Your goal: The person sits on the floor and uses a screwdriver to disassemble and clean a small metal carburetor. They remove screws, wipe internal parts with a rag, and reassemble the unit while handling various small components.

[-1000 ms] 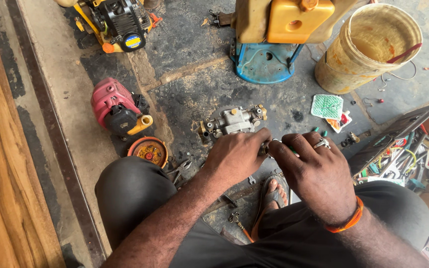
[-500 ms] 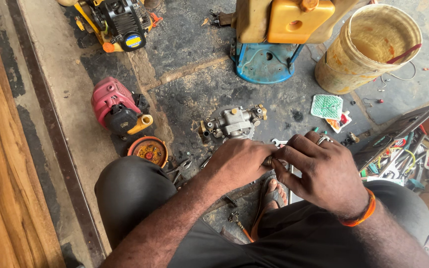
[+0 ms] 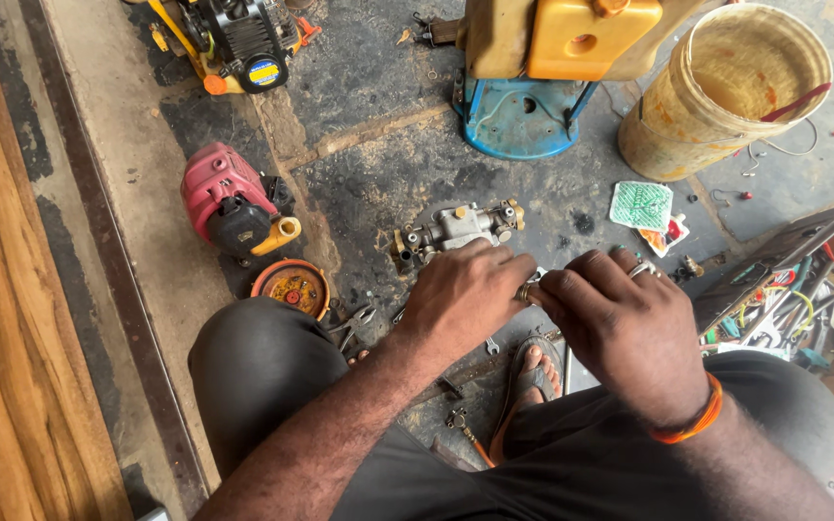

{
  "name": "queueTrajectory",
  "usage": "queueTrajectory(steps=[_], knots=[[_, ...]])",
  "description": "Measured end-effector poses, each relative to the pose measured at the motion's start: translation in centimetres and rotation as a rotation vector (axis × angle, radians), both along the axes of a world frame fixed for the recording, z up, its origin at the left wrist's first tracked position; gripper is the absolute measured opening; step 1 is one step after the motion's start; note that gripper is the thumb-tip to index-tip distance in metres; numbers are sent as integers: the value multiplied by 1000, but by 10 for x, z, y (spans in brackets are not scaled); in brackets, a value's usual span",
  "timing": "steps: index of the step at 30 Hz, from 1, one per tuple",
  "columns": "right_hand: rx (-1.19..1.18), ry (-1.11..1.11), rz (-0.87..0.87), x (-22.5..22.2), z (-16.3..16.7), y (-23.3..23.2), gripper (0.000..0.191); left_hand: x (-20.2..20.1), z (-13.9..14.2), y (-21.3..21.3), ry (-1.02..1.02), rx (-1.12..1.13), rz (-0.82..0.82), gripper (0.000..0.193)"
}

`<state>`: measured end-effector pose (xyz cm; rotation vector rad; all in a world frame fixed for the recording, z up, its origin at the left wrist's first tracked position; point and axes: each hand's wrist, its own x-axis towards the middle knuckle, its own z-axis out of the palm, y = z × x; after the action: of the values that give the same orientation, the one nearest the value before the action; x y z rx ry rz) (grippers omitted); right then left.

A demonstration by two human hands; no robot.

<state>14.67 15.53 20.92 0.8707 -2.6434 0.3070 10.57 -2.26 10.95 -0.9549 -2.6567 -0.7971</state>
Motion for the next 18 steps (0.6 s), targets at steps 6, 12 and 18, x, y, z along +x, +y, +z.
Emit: queueTrajectory(steps=[6,12,18], knots=[[28,-91,4,1,-4,-3,14,1,-5,0,-35,-17,-13,29],[-92,-276,112,-11,-6,23,18,3,-4,8,-137,8,-108,28],[-105,-373,149,-14,-4,41,21,3,0,16,-38,61,-160,34]])
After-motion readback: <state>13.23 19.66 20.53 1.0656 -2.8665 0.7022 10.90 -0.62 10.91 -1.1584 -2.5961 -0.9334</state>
